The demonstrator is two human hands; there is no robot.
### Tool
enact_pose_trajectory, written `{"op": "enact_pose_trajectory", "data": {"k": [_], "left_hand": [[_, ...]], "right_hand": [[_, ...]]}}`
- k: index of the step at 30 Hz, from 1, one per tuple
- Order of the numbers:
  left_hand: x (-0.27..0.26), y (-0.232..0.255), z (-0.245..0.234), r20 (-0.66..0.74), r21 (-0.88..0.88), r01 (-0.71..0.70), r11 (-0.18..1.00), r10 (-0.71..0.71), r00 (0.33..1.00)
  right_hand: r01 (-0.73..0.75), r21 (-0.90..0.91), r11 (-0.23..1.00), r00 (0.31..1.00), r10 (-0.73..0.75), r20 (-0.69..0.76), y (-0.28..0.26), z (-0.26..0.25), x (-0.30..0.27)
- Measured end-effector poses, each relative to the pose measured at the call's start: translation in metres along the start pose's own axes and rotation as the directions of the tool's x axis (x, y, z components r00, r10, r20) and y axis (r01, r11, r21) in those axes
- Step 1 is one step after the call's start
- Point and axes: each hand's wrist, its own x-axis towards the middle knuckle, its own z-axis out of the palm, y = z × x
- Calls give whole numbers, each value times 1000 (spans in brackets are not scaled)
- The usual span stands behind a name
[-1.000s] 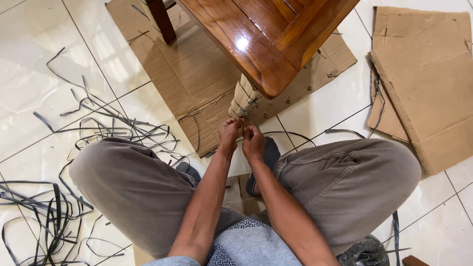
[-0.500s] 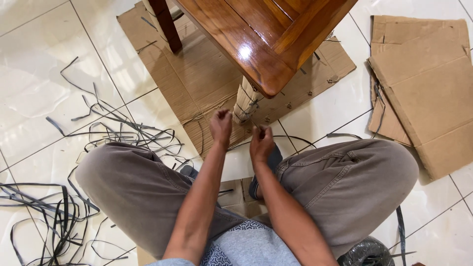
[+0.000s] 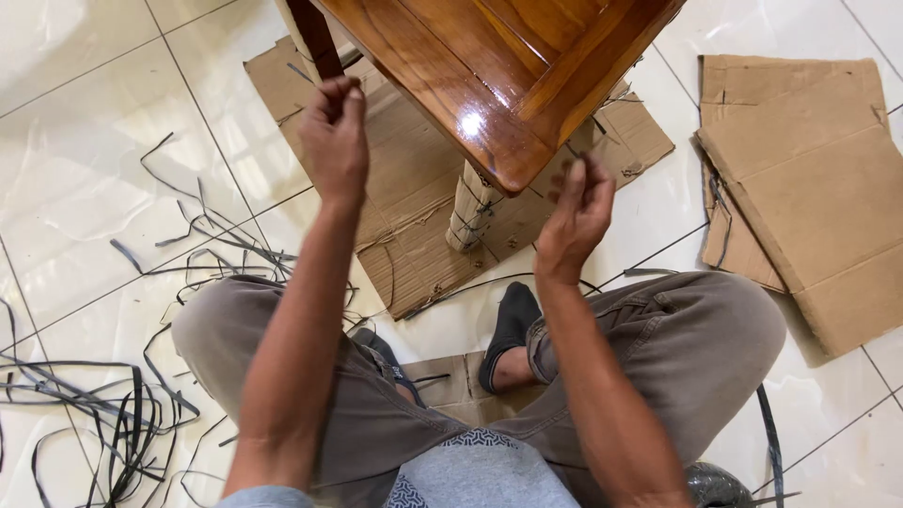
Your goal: Wrapping a wooden chair with cardboard and securing it with plastic ties for shipping.
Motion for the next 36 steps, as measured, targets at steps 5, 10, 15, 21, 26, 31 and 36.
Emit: {"op": "enact_pose_trajectory", "data": {"k": [5, 10, 15, 21, 26, 31, 36], "left_hand": [[35, 43, -13, 57, 83, -269, 959, 265, 962], [45, 49, 1, 188, 185, -505, 843, 474, 860], [42, 58, -6, 265, 371, -490, 789, 416, 870], [49, 66, -4, 274, 392, -494, 776, 414, 868], [61, 63, 7, 346, 396, -554, 733, 440, 829], [92, 49, 20, 404, 379, -575, 725, 429, 808], [160, -2, 35, 326, 457, -503, 733, 388, 862]], "right_hand": [[83, -175, 981, 983, -52, 175, -55, 10, 19], [53, -226, 973, 971, 2, 237, -68, 26, 19], [1, -206, 978, 978, 42, 204, -64, 34, 20], [-17, -148, 989, 974, 50, 223, -54, 29, 36], [-84, -128, 988, 967, 112, 229, -46, 21, 75], [-87, -24, 996, 951, 90, 294, -40, 4, 126], [-213, 77, 974, 917, 172, 361, -35, -18, 179]]}}
